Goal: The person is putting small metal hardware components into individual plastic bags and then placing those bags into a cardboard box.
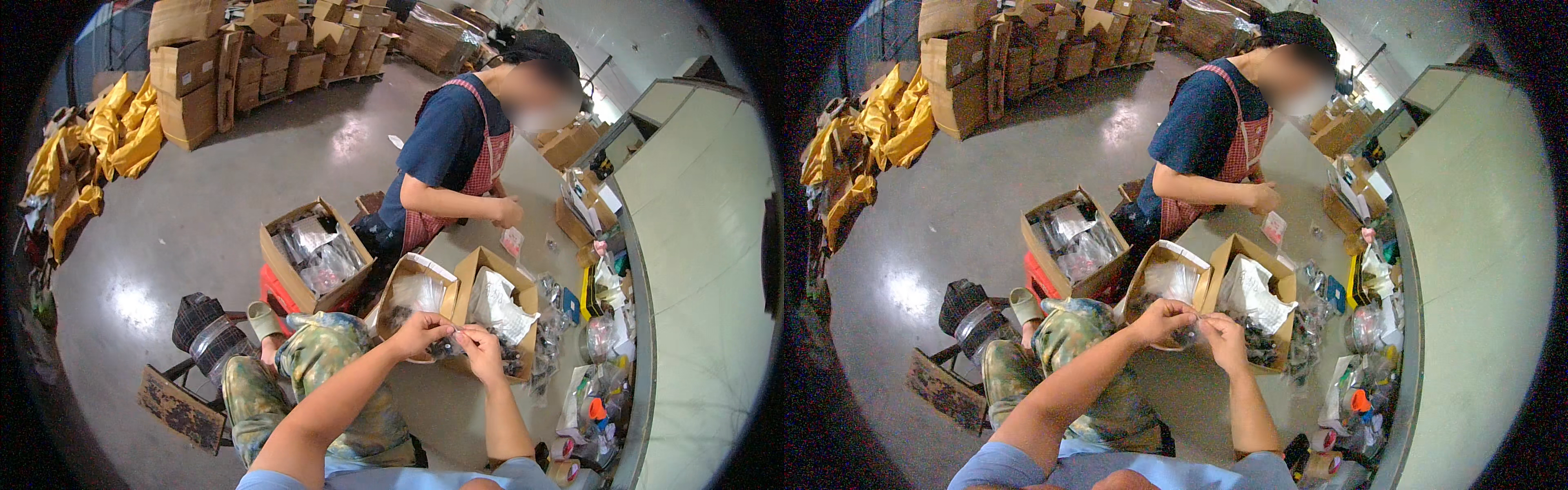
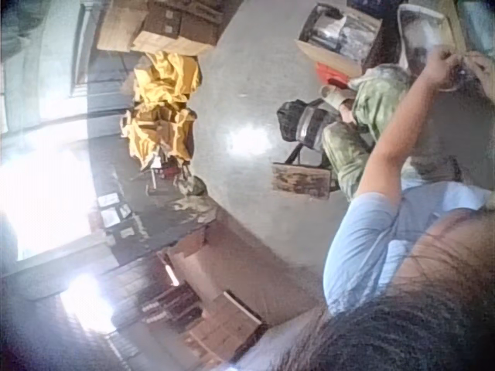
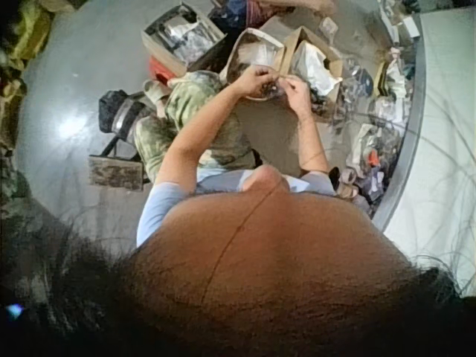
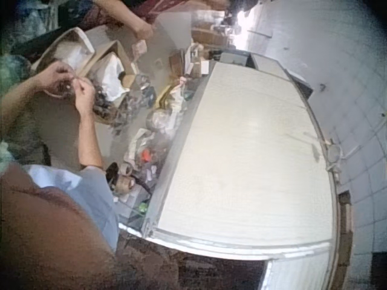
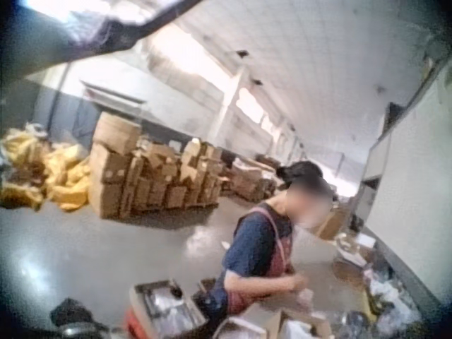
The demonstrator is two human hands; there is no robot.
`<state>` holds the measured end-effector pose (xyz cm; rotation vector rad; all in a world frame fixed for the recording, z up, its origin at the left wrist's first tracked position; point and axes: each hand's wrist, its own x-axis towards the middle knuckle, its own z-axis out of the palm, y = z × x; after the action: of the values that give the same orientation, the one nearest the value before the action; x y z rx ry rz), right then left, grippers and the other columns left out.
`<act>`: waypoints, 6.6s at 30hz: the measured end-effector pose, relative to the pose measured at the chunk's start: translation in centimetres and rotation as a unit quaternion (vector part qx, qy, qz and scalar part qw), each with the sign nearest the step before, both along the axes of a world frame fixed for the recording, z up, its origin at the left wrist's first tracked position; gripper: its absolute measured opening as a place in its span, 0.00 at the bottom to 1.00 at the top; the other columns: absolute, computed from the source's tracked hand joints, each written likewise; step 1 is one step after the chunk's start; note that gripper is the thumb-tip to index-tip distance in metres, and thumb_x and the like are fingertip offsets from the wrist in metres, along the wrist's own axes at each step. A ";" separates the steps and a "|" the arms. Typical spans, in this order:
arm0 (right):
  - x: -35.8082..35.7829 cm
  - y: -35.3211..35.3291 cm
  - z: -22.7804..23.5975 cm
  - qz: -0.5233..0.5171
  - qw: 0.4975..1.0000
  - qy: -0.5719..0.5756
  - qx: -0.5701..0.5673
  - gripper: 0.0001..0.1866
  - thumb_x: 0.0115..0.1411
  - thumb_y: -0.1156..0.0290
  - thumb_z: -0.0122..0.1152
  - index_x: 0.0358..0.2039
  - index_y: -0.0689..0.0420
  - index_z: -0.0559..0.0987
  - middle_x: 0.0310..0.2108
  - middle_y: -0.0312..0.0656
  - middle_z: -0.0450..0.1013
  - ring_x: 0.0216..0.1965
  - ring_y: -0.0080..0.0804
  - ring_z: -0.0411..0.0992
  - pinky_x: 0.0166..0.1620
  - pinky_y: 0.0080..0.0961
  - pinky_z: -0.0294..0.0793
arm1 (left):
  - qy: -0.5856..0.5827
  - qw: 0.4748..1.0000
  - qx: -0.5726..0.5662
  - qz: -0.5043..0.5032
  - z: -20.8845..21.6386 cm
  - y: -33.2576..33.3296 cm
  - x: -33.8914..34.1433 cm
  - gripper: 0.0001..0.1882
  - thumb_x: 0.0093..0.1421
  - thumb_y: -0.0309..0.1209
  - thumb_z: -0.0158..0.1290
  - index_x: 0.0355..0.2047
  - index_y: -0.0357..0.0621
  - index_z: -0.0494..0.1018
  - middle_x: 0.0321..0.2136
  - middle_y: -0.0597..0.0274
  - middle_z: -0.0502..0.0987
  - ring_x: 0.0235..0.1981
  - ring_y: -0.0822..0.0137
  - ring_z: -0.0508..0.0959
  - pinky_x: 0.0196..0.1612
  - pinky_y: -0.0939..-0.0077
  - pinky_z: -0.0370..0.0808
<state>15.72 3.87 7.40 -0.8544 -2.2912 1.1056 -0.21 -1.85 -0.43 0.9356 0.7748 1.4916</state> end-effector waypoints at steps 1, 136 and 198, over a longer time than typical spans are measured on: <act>-0.2 -0.2 -0.2 -0.011 1.000 0.008 0.001 0.07 0.56 0.75 0.59 0.30 0.67 0.78 0.32 0.44 0.74 0.36 0.29 0.70 0.41 0.22 0.68 | 0.024 1.000 -0.001 0.016 -0.4 0.1 -0.1 0.10 0.61 0.29 0.50 0.35 0.33 0.74 0.29 0.67 0.77 0.31 0.77 0.73 0.38 0.80 0.71; 2.4 -1.8 -0.4 0.199 0.960 -0.193 0.048 0.19 0.50 0.57 0.65 0.34 0.60 0.79 0.43 0.44 0.68 0.42 0.35 0.67 0.49 0.28 0.65 | 0.560 0.815 0.143 0.048 1.1 -0.7 2.1 0.24 0.41 0.30 0.60 0.40 0.42 0.65 0.33 0.50 0.73 0.39 0.49 0.73 0.46 0.57 0.68; 9.2 20.8 -4.4 -0.332 0.877 -0.140 0.318 0.08 0.58 0.68 0.51 0.31 0.60 0.72 0.26 0.50 0.71 0.27 0.50 0.70 0.32 0.39 0.70 | 0.338 0.940 -0.006 0.036 2.1 0.6 1.0 0.27 0.46 0.29 0.61 0.45 0.38 0.65 0.27 0.56 0.76 0.29 0.63 0.77 0.33 0.71 0.74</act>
<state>24.88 24.72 2.97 -1.4015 -2.0705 -0.0837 0.81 -1.22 1.68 1.4516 1.3169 1.2155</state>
